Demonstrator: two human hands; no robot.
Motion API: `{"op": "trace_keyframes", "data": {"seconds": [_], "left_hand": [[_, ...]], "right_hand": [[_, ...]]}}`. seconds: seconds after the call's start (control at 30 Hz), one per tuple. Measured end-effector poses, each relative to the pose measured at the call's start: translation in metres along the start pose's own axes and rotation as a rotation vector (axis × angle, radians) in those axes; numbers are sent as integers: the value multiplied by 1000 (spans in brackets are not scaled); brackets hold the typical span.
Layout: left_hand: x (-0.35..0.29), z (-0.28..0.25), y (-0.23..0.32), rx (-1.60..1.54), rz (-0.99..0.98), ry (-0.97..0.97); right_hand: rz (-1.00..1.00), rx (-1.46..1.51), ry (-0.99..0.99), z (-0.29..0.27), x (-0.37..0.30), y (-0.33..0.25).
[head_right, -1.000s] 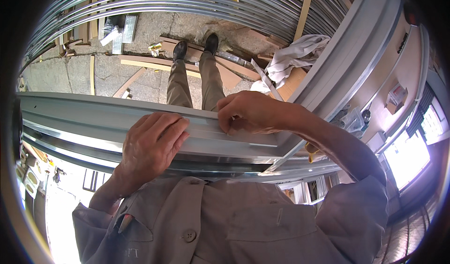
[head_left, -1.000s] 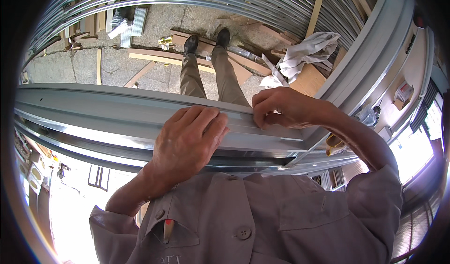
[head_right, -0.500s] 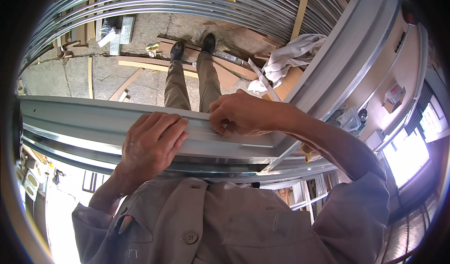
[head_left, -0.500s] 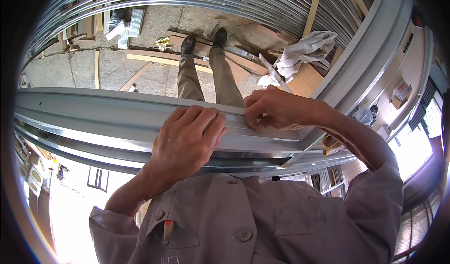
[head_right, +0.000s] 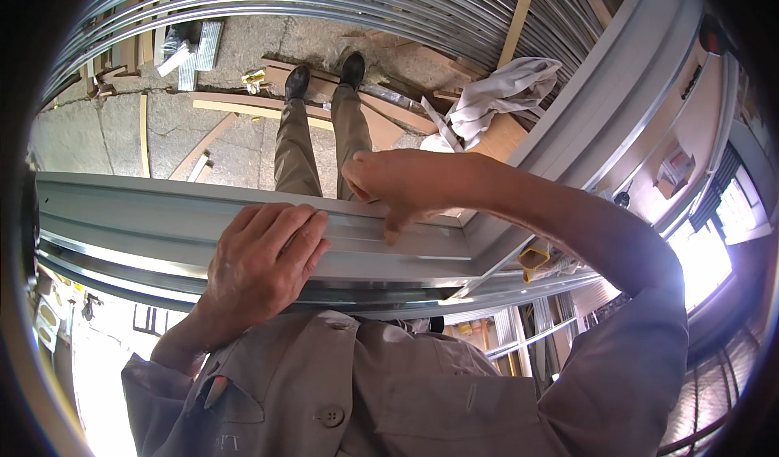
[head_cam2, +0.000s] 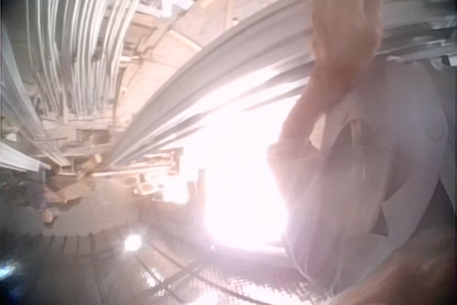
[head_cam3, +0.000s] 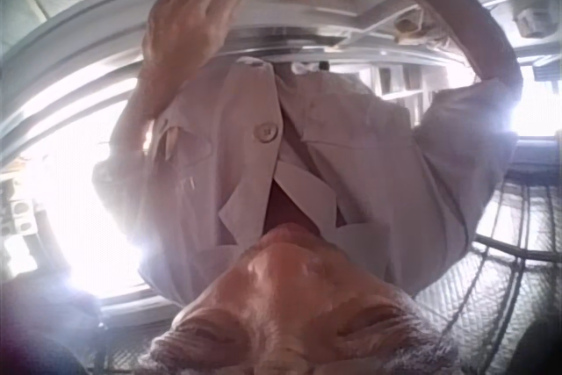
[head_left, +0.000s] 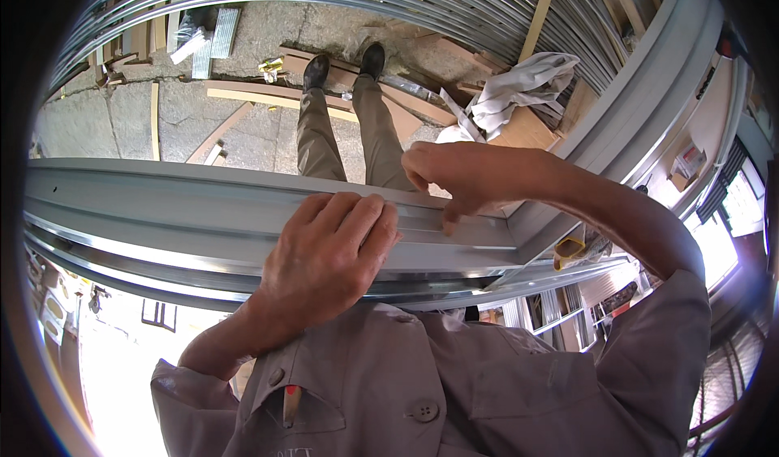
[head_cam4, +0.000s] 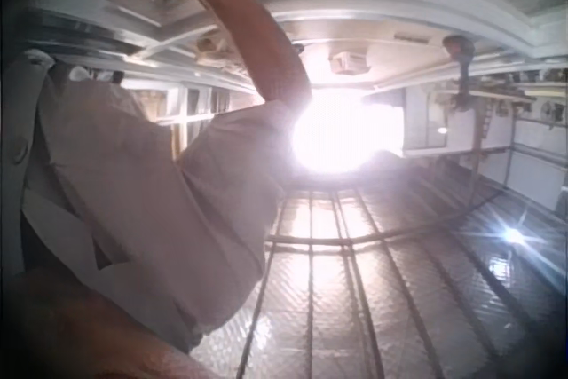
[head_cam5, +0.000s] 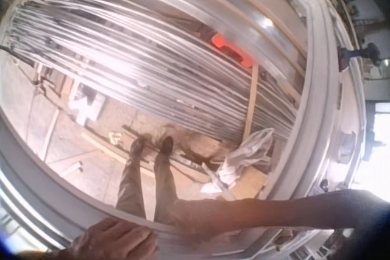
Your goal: The person assembles a window frame by inserting a white plastic strip into a metal frame. They repeatedly align and press the strip into place along the frame's edge, adjusting their grip and position as needed.
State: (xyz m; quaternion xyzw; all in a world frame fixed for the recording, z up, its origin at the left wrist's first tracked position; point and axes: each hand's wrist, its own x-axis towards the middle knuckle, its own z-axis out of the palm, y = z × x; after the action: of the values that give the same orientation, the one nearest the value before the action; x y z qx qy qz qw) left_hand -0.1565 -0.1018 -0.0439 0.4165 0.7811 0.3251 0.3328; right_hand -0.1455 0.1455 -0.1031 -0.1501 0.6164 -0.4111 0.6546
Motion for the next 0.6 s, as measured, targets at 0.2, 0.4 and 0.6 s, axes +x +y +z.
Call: {"op": "trace_keyframes", "data": {"seconds": [0.2,0.4,0.6], "left_hand": [[0,1,-3,-20,-6,19],[-6,4,-5,-1,32,66],[-9,7,-2,24,20,107]], "right_hand": [[174,223,-221,-12,15,-4],[-79,102,200,18,-14,12],[-240,134,468,55,-45,21]]}}
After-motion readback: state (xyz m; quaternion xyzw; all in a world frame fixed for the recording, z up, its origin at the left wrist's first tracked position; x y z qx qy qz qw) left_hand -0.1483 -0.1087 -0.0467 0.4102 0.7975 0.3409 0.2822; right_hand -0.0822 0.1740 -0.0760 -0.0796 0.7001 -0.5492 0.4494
